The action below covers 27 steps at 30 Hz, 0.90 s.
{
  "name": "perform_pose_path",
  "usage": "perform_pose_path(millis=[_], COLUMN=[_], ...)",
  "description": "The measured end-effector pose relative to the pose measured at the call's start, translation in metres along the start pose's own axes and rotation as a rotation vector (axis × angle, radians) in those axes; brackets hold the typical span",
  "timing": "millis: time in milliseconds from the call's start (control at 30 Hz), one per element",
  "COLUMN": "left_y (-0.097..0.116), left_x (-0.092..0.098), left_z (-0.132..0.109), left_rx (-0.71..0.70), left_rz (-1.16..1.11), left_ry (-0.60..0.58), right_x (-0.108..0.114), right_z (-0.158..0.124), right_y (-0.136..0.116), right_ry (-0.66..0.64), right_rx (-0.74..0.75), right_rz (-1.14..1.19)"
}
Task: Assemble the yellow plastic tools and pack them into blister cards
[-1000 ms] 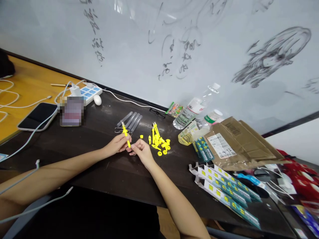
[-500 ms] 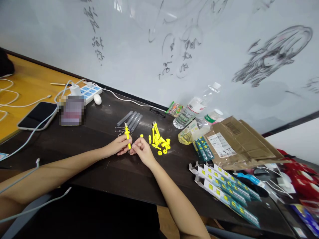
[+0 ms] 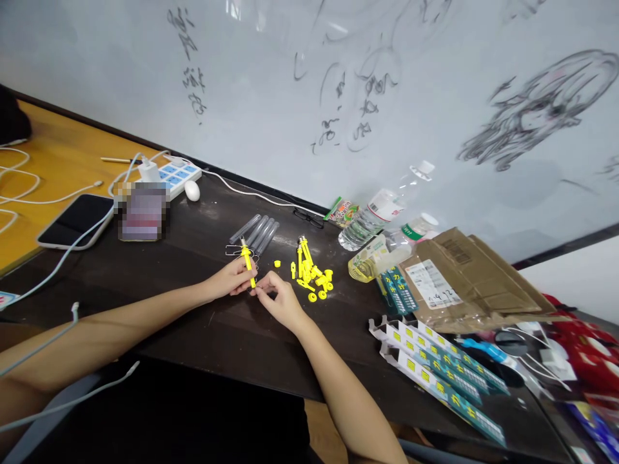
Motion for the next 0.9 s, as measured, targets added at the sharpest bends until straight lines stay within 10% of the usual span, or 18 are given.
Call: perform_pose_path(millis=[367, 900], left_y=[0.001, 0.002], left_x=[-0.016, -0.012], left_z=[-0.009, -0.012], left_rx=[-0.067, -0.179], left_rz=[-0.086, 0.134], left_ry=[-0.240, -0.187], right_x=[-0.006, -0.010], right_z=[0.000, -0.002], right_y=[0.005, 0.009], right_ry=[-0.092, -0.090], right_rx=[-0.190, -0.240], right_rz=[0.274, 0.238])
Point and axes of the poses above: each hand's wrist, its own z-axis towards the middle knuckle, its own x-axis out of the back of the hand, y = z × x, the point moved 7 cm from there along z, towards the middle knuckle, and after that the axes turned 9 degrees about y, right-handed, at the moved point
